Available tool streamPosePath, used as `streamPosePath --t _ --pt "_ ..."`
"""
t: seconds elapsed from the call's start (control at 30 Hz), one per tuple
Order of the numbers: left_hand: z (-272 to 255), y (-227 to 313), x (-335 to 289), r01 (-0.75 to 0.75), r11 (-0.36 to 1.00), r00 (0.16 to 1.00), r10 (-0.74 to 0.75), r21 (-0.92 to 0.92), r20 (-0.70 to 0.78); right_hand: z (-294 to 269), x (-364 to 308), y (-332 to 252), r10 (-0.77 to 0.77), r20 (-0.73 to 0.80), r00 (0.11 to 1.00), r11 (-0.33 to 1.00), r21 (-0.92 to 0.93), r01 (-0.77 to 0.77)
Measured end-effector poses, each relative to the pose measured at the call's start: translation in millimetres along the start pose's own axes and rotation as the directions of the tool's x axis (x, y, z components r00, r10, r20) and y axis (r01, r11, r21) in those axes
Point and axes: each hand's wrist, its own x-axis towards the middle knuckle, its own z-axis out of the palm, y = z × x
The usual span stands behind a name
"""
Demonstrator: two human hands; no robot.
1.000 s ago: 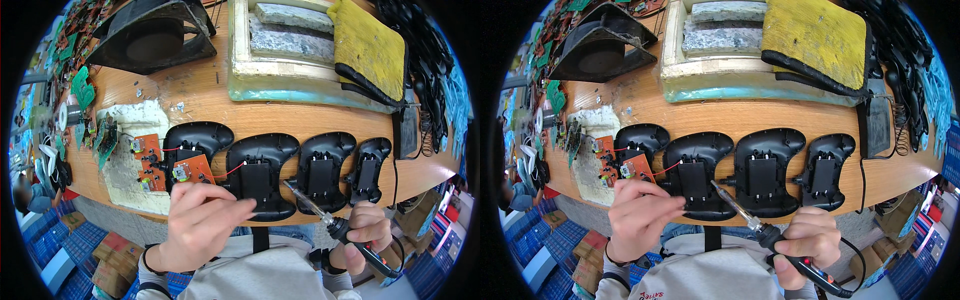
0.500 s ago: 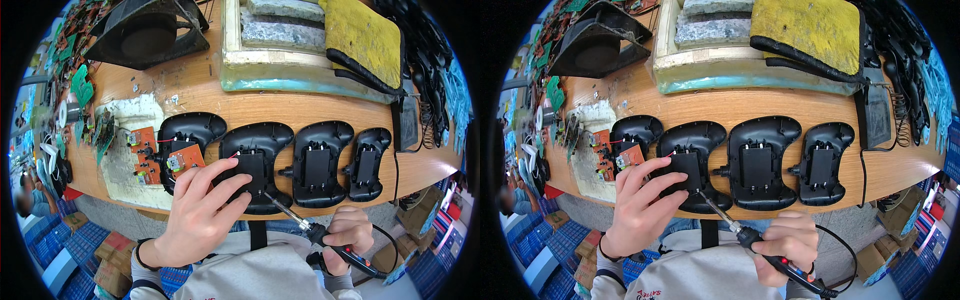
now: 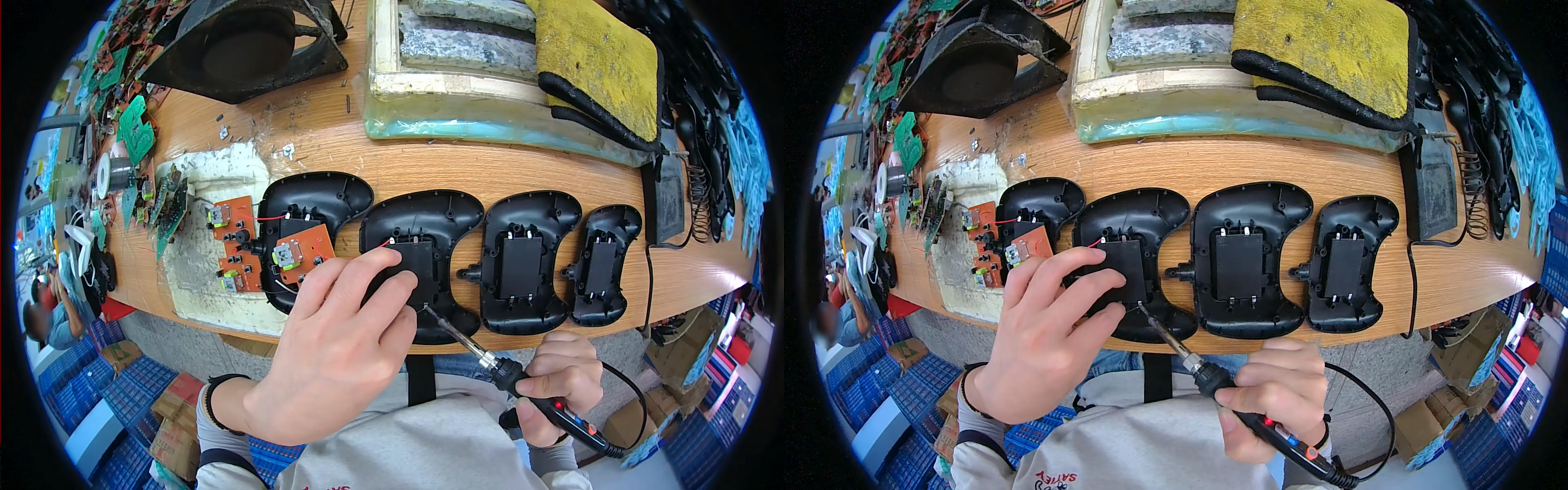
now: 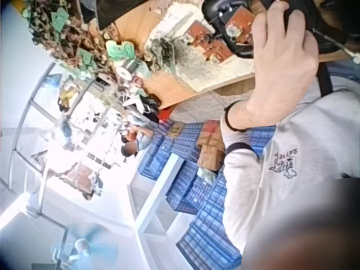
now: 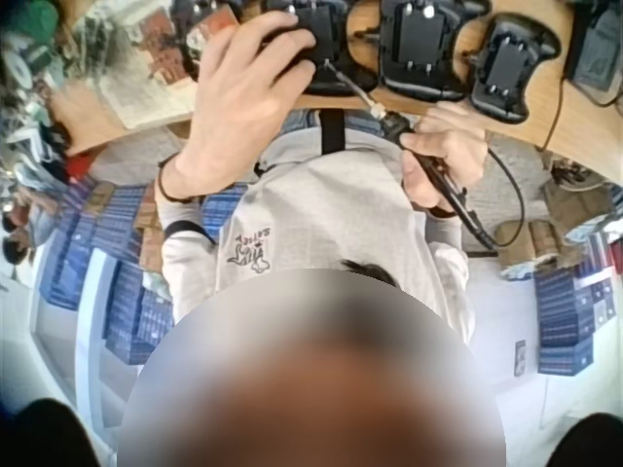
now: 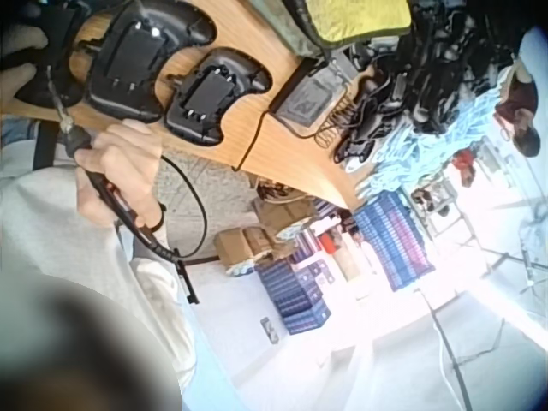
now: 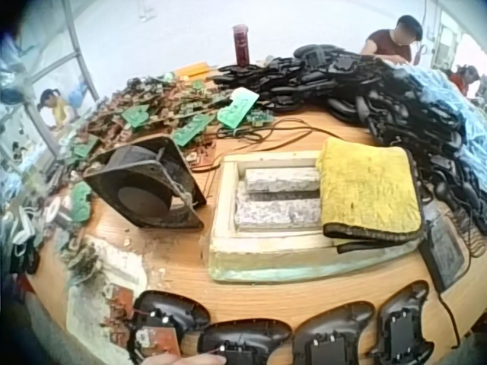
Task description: Soldering wires and components onto circuit boards and into plastic housings.
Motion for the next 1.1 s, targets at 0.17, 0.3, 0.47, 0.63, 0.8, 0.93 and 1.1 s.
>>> streamPosePath --t 0.17,0.3,0.47,0.63,0.8,0.93,1.1 --pt "0 1 1 0.015 1.000 0.999 -0.015 0.003 0.028 0 1 0 0.016 0.017 1.000 1.000 -0.012 -0.015" --pt "-2 3 5 0.000 1.000 1.000 0.000 -0.022 0.024 -3 3 -2 0.027 0.024 0.999 0.999 -0.019 -0.027" --pt "-5 5 6 0.040 0.999 0.996 -0.041 0.006 0.081 -4 6 -3 -0.048 0.166 0.985 0.990 -0.120 0.069" --pt "-9 6 11 0.032 0.999 0.986 -0.035 0.022 0.164 -5 9 -4 -0.156 0.243 0.957 0.958 -0.198 0.207" --pt "-9 7 13 0.022 0.999 0.984 -0.028 0.039 0.174 -5 10 -9 -0.160 0.313 0.936 0.933 -0.262 0.247" --pt "-8 7 13 0.022 0.998 0.984 -0.031 0.055 0.175 -6 8 -5 -0.210 0.359 0.910 0.917 -0.251 0.311" --pt "-10 8 15 0.023 0.998 0.982 -0.032 0.050 0.184 -11 7 -8 -0.196 0.308 0.931 0.937 -0.220 0.270"
